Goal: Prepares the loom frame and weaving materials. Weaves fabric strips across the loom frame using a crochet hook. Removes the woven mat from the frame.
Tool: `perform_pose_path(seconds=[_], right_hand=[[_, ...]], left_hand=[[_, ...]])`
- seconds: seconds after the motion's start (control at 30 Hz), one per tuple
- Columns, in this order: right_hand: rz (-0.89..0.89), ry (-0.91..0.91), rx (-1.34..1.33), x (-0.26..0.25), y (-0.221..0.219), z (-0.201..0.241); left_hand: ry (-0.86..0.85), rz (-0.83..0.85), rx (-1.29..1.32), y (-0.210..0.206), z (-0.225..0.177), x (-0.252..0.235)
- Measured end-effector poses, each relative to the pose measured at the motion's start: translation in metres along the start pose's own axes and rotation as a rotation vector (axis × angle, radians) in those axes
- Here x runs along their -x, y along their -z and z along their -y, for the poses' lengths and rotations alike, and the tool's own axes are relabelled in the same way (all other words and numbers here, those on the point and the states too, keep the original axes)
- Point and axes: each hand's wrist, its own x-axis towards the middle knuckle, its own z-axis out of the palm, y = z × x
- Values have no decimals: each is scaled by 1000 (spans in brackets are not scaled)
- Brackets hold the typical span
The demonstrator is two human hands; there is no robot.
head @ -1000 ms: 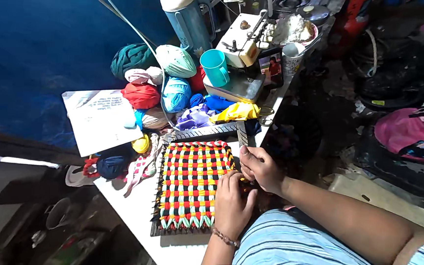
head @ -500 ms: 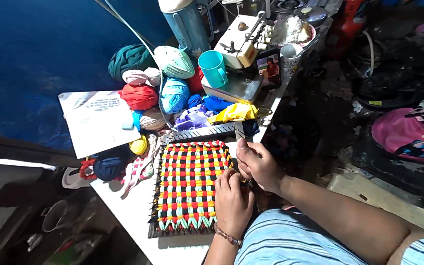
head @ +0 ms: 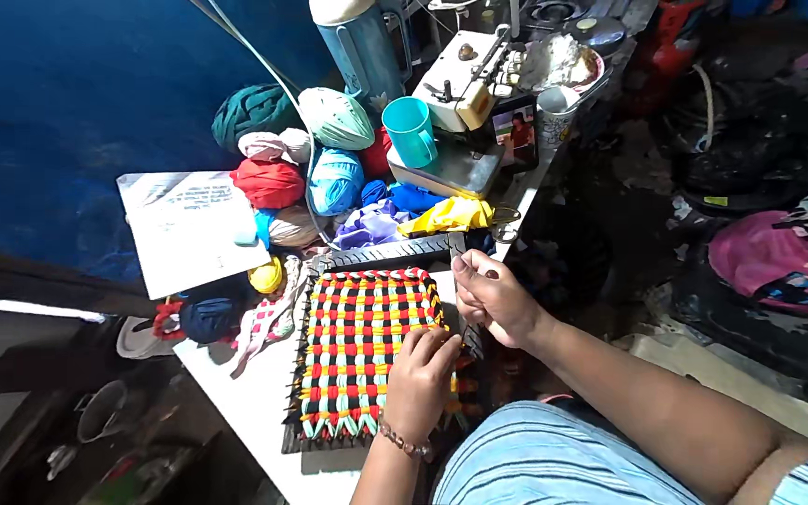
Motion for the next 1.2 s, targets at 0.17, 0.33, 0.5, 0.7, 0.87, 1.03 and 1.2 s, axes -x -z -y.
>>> perform_pose_path(seconds=[0.17, 0.33, 0.5, 0.7, 0.87, 1.03, 1.2], right_hand=[[-37, 28, 25, 0, -2, -4], [-34, 49, 31, 2, 0, -1], [-11, 152, 347, -8, 0, -11], [164, 92, 697, -8, -10, 6], [26, 46, 719, -11, -14, 5], [-152, 33, 343, -15, 3, -11], [-251, 43, -96, 2, 0, -7]], left_hand=[[-126, 9, -53, -4, 7, 1], [-76, -71, 40, -6, 8, 2], [46, -71, 118, -3, 1, 3], [71, -86, 44, -5, -3, 8], [58, -163, -31, -12, -9, 15], [72, -148, 32, -11, -11, 22], [137, -76, 129, -7, -5, 18]])
